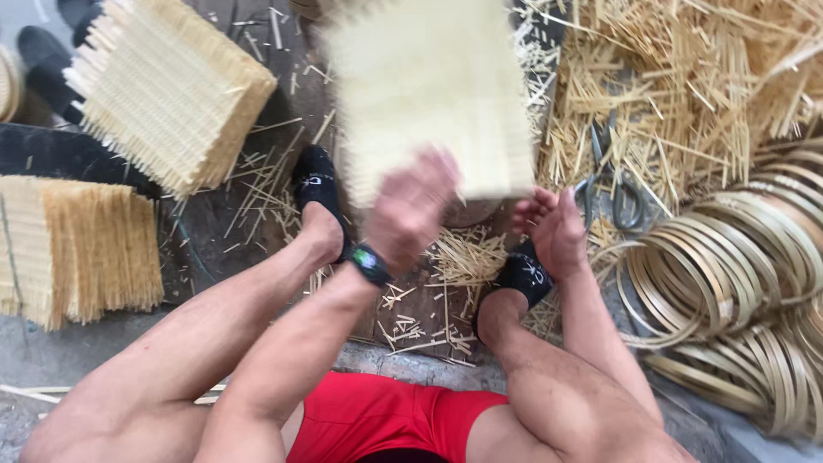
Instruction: The person sits on the floor and repeatedly trims the edges of woven bamboo mats using shears. They place a circular wooden template on each mat, cut around it, and then stack the finished pieces.
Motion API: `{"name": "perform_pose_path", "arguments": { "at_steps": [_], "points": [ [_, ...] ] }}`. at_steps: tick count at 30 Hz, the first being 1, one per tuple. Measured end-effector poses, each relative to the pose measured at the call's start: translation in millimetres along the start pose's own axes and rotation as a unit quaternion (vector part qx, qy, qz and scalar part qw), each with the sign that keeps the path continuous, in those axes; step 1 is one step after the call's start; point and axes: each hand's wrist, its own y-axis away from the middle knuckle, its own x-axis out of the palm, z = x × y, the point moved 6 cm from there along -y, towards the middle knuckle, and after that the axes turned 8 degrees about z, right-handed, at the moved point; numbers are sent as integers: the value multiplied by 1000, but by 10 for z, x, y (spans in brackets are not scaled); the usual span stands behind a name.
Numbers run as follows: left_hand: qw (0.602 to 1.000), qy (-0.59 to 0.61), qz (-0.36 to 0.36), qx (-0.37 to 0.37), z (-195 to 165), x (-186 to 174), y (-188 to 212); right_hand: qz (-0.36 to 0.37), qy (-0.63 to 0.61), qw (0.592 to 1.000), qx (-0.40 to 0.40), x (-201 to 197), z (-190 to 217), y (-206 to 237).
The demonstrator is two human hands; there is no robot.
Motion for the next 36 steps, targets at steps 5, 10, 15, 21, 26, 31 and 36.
{"name": "perform_pose_path", "arguments": {
  "at_steps": [5,10,15,21,26,31,36],
  "points": [
    [955,212,201,51,-545,769,457,-95,243,965,9,-78,24,-177],
    [939,149,48,-307,440,884,450,-122,285,950,-33,-72,-167,-201],
    [659,528,164,-511,1208,1614,664,-158,307,937,-53,-175,-230,-157],
    [637,576,165,-485,1152,1629,840,-199,406,886,-105,-101,-132,131],
    [666,503,144,-531,1093,1225,866,-236,643,671,-284,-126,786,1139],
    [762,471,-8,-445,1161,752,777,-223,798,547,-120,-703,709,1959],
    [744,500,-44,-440,1255,653,849,-120,894,392,181,-1346,-62,2115]
  ]
}}
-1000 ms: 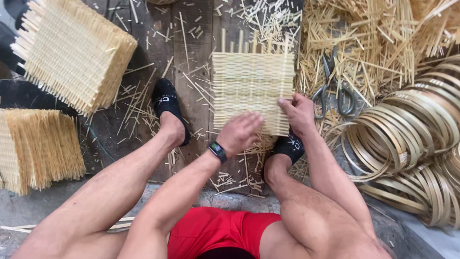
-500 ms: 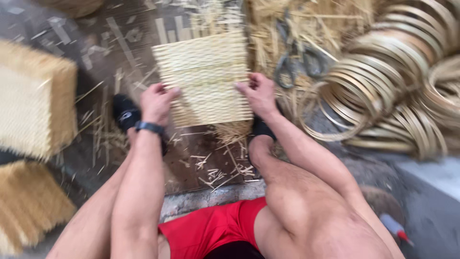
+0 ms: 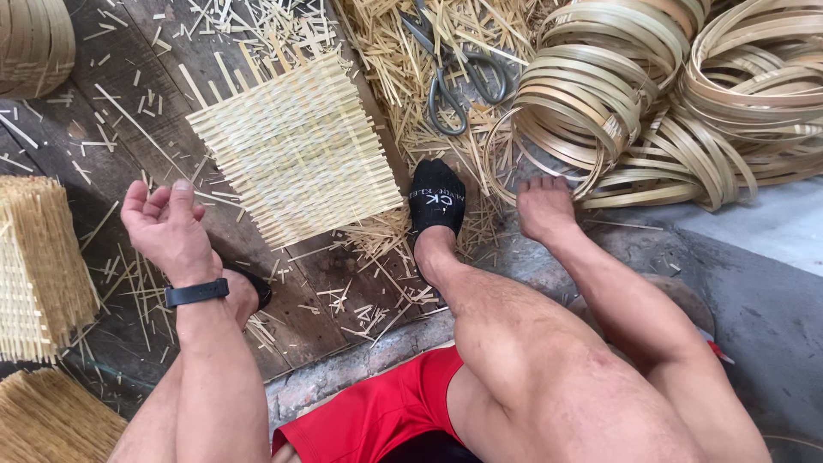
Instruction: The person sits on the floor and repeatedly trims the edges of woven bamboo mats using shears. They place a circular wooden template on each mat, cut around it, and then stack the finished pieces.
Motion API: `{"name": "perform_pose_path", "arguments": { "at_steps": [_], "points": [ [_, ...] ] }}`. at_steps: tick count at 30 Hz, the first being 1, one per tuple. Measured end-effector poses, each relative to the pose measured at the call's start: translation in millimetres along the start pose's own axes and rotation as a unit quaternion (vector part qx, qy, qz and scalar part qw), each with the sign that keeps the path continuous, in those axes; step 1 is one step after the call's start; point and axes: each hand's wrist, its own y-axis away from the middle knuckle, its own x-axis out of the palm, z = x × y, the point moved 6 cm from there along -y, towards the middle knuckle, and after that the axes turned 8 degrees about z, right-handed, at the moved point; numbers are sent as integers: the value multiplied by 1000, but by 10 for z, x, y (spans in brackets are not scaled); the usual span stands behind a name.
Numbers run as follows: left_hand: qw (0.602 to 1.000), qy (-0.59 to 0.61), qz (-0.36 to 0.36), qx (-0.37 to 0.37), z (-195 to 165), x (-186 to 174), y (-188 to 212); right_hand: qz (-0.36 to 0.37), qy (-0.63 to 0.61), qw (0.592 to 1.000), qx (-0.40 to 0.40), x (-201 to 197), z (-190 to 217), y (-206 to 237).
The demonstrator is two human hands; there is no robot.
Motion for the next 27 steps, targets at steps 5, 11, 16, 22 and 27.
{"name": "perform_pose_path", "arguments": {
  "at_steps": [5,11,16,22,27],
  "points": [
    [1000,0,-17,6,-59,-158,14,-53,-183,977,-94,-362,124,375],
    [1000,10,-21,4,-137,-203,34,-47,-470,876,-99,-1346,58,1271],
    [1000,14,-15,1,-170,-67,81,-296,-263,914,-93,-2107,-756,1577],
    [999,36,15,-24,-162,104,174,-335,-179,925,1,-2185,-1827,710],
    [999,24,6,-21,-216,64,191,-294,-275,914,54,-1973,-2182,308]
  ]
}}
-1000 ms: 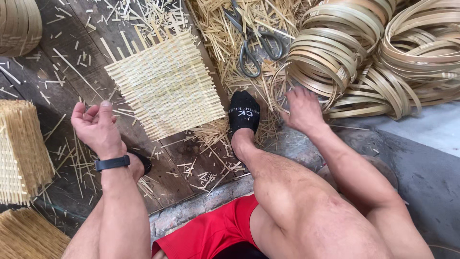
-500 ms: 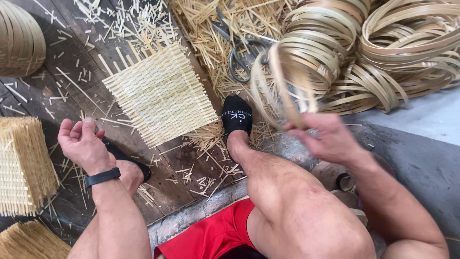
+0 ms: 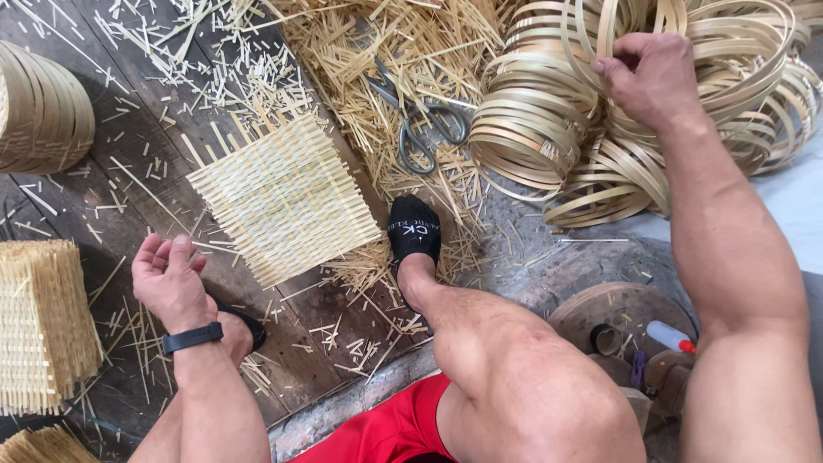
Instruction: The person sits on the floor and repeatedly trims the edges of woven bamboo mats using shears. They place a circular wooden template on each mat, cut around it, and then stack the finished pieces.
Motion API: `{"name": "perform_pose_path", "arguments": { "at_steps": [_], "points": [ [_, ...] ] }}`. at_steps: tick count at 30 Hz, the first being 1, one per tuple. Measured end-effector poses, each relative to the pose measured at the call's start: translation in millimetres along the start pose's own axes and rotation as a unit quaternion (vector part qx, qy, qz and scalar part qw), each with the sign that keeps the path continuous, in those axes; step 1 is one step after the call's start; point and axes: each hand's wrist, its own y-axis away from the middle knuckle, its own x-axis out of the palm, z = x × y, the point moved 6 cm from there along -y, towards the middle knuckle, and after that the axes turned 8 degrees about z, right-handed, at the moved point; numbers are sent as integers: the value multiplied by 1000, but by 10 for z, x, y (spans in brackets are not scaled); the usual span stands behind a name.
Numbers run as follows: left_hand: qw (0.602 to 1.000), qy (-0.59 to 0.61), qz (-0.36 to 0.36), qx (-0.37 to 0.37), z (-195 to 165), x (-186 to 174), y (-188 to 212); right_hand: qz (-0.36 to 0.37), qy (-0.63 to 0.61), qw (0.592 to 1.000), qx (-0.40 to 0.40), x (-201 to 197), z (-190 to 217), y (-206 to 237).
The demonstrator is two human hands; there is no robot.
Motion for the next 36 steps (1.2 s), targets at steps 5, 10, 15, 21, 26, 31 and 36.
{"name": "perform_pose_path", "arguments": {
  "at_steps": [5,10,15,21,26,31,36],
  "points": [
    [1000,2,-4,-13,-24,-7,-5,-96,189,975,-62,20,98,103],
    [1000,24,10,-9,-23,57,-6,-65,282,956,-40,21,65,100],
    [999,-20,1,32,-231,123,51,-161,169,966,-107,-548,160,173],
    [951,-153,149,224,-1019,1123,446,-64,-617,775,-117,-680,697,122],
    [909,244,330,-72,-1238,2250,724,157,-811,558,-80,43,2076,9],
    [842,435,310,-74,-1345,2175,570,192,-747,636,9,471,2784,-28],
    [838,443,281,-149,-940,1870,420,220,-690,688,45,821,2922,-157]
  ]
}}
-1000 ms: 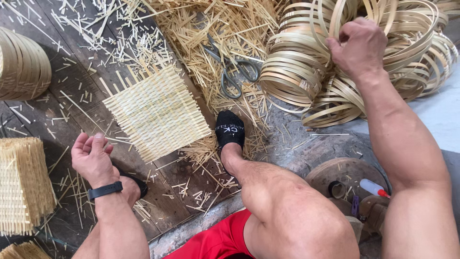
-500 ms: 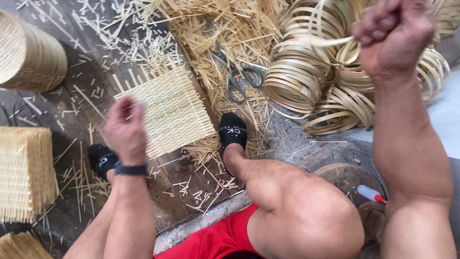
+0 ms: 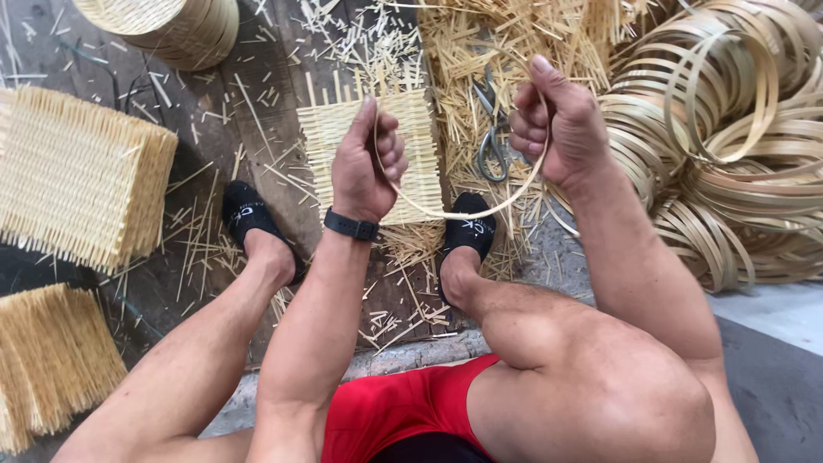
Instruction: The person sits on the floor and repeatedly trims the edges of woven bamboo mats using shears. They place a circular wooden template on each mat, cut around it, and then stack the finished pieces.
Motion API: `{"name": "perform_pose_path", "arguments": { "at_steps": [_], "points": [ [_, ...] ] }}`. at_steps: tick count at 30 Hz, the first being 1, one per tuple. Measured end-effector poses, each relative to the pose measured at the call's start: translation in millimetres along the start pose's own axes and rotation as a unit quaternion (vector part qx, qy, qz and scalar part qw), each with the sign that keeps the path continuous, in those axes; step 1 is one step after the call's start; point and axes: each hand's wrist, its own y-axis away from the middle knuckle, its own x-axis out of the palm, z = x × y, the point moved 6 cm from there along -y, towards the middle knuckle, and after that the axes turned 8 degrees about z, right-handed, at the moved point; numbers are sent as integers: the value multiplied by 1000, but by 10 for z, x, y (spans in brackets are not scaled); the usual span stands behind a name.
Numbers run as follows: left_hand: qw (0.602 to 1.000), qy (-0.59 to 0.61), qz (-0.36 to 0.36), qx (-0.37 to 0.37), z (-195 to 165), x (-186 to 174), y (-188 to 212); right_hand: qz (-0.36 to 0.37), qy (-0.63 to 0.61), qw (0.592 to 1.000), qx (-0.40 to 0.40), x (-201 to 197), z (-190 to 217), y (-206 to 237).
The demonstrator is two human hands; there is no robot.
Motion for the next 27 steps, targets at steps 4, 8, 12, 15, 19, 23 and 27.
{"name": "perform_pose_path", "arguments": {
  "at_steps": [4,8,12,15,19,23,27],
  "points": [
    [999,14,-32,-24,45,-243,93,-43,24,999,-20,-58,-160,-117],
    [998,49,-18,16,-61,-260,101,-3,238,969,-60,151,13,-74],
    [987,132,-52,73,-283,-227,21,49,705,496,-505,992,374,524],
    [989,97,-71,91,-391,-109,35,265,679,541,-419,1333,168,658],
    [972,-181,-60,139,-641,246,137,226,656,601,-398,1466,375,754],
    [815,-517,51,257,-894,872,318,239,670,552,-435,1695,580,778],
    [906,-393,115,-111,-567,976,336,225,670,488,-512,1993,637,758]
  ]
}}
